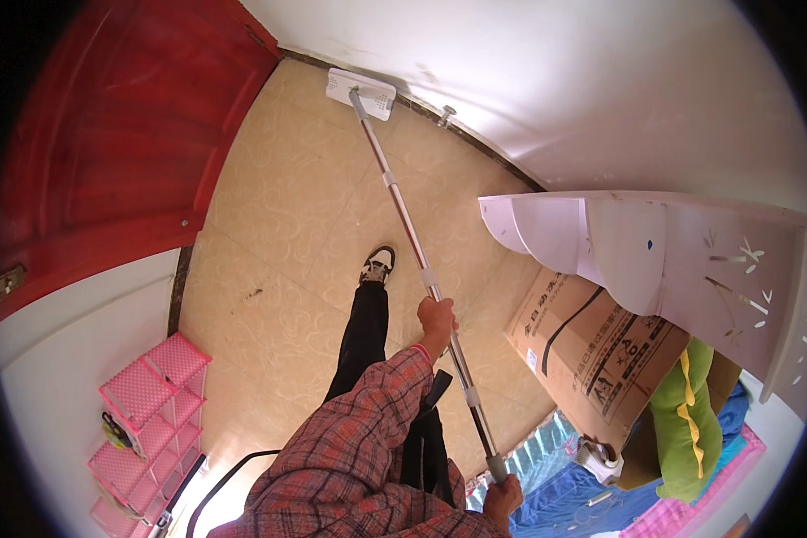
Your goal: The recorder is mopping the floor with a flat mop and then washing the mop head in a bucket of water.
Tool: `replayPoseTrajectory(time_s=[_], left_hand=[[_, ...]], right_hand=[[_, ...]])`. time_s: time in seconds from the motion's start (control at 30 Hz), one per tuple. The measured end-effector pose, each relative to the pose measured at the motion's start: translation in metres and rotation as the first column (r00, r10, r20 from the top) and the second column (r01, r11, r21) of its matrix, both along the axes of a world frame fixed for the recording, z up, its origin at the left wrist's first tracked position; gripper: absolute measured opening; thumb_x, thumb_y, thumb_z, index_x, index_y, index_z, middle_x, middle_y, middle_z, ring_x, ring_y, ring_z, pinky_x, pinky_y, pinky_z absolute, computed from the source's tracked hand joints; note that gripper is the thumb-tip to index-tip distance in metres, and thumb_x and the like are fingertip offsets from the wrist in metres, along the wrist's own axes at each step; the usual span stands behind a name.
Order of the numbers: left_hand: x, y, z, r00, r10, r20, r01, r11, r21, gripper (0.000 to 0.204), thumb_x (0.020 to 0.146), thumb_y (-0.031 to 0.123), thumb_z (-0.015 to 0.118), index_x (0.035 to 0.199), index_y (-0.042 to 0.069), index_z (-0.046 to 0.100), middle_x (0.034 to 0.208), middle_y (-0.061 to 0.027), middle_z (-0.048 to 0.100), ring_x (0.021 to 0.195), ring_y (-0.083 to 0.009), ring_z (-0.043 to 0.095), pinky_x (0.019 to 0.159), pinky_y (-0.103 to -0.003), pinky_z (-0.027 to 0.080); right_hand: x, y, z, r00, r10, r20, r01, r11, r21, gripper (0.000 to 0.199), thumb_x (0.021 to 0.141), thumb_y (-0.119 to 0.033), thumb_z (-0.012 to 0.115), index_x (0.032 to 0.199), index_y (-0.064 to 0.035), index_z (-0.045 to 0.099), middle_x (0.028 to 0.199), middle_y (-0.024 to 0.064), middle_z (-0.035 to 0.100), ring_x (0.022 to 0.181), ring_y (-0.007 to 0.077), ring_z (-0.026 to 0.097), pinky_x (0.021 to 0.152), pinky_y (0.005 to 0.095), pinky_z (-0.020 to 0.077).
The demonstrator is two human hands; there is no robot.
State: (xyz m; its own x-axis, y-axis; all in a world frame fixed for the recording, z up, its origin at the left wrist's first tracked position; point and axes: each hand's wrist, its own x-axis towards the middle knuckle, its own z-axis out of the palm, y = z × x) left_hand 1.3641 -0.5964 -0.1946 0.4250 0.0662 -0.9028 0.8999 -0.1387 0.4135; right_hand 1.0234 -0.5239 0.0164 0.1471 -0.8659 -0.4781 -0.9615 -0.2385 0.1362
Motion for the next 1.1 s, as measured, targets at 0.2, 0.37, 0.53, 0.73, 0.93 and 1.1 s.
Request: replayPoseTrajectory(time_s=[0.2, 0.37, 0.53, 0.73, 0.93, 1.1], left_hand=[[-0.011, 0.005, -0.01, 0.943, -0.047, -0.329, -0.026, 0.976, -0.214, 0.01, 0.067, 0.009, 0.052, 0.065, 0.004, 0.045, 0.047, -0.0106, 0.043, 0.033, -0.0258, 0.044, 0.032, -0.043, 0.036], [-0.019, 0.007, -0.007, 0.927, 0.029, -0.374, -0.199, 0.883, -0.424, 0.017, 0.072, 0.021, 0.046, 0.061, 0.008, 0.043, 0.046, -0.0092, 0.041, 0.035, -0.0262, 0.043, 0.036, -0.044, 0.036], [-0.02, 0.026, -0.014, 0.877, -0.005, -0.481, -0.229, 0.874, -0.428, 0.022, 0.073, 0.024, 0.048, 0.058, 0.01, 0.041, 0.045, -0.0083, 0.04, 0.037, -0.0258, 0.043, 0.038, -0.043, 0.037], [-0.029, 0.027, 0.014, 0.907, 0.042, -0.419, -0.145, 0.965, -0.217, 0.019, 0.069, 0.012, 0.057, 0.055, 0.007, 0.046, 0.047, -0.0076, 0.043, 0.035, -0.0233, 0.044, 0.033, -0.04, 0.035], [0.007, 0.023, 0.027, 0.972, -0.11, -0.206, 0.074, 0.982, -0.174, 0.019, 0.066, 0.002, 0.062, 0.055, 0.004, 0.047, 0.048, -0.0057, 0.044, 0.034, -0.0181, 0.043, 0.03, -0.031, 0.031], [0.027, -0.023, 0.064, 0.979, -0.041, -0.201, -0.021, 0.955, -0.296, 0.027, 0.063, 0.011, 0.071, 0.06, 0.006, 0.045, 0.049, -0.0044, 0.044, 0.036, -0.0173, 0.046, 0.028, -0.031, 0.032]], right_hand=[[-0.017, -0.014, -0.004, 0.998, -0.045, -0.038, 0.049, 0.989, 0.14, 0.027, 0.051, -0.014, 0.071, 0.063, -0.0051, 0.048, 0.058, 0.0143, 0.053, 0.058, 0.0366, 0.053, 0.053, 0.0453, 0.0403], [0.014, -0.061, 0.006, 0.755, -0.652, 0.072, 0.481, 0.624, 0.616, 0.027, 0.049, -0.012, 0.074, 0.068, -0.0023, 0.058, 0.057, 0.0048, 0.059, 0.05, 0.0136, 0.052, 0.048, 0.0313, 0.0415], [-0.001, -0.029, 0.02, 0.988, -0.079, -0.13, 0.125, 0.906, 0.403, 0.022, 0.06, -0.021, 0.066, 0.069, -0.0056, 0.054, 0.059, 0.0102, 0.057, 0.058, 0.0285, 0.058, 0.055, 0.041, 0.0421], [-0.007, -0.036, 0.046, 0.903, -0.378, -0.204, 0.419, 0.673, 0.61, 0.036, 0.051, -0.024, 0.078, 0.07, -0.0018, 0.057, 0.057, 0.0106, 0.058, 0.055, 0.0262, 0.058, 0.051, 0.0368, 0.0437], [0.043, -0.064, 0.096, 0.881, -0.452, -0.142, 0.359, 0.44, 0.823, 0.036, 0.065, -0.019, 0.069, 0.092, 0.0012, 0.055, 0.059, 0.0091, 0.051, 0.053, 0.0206, 0.048, 0.052, 0.0345, 0.04], [0.089, -0.096, 0.171, 0.989, 0.092, -0.116, -0.071, 0.982, 0.176, 0.029, 0.071, -0.027, 0.062, 0.087, -0.004, 0.056, 0.071, 0.0141, 0.058, 0.066, 0.0334, 0.055, 0.057, 0.0423, 0.0428]])
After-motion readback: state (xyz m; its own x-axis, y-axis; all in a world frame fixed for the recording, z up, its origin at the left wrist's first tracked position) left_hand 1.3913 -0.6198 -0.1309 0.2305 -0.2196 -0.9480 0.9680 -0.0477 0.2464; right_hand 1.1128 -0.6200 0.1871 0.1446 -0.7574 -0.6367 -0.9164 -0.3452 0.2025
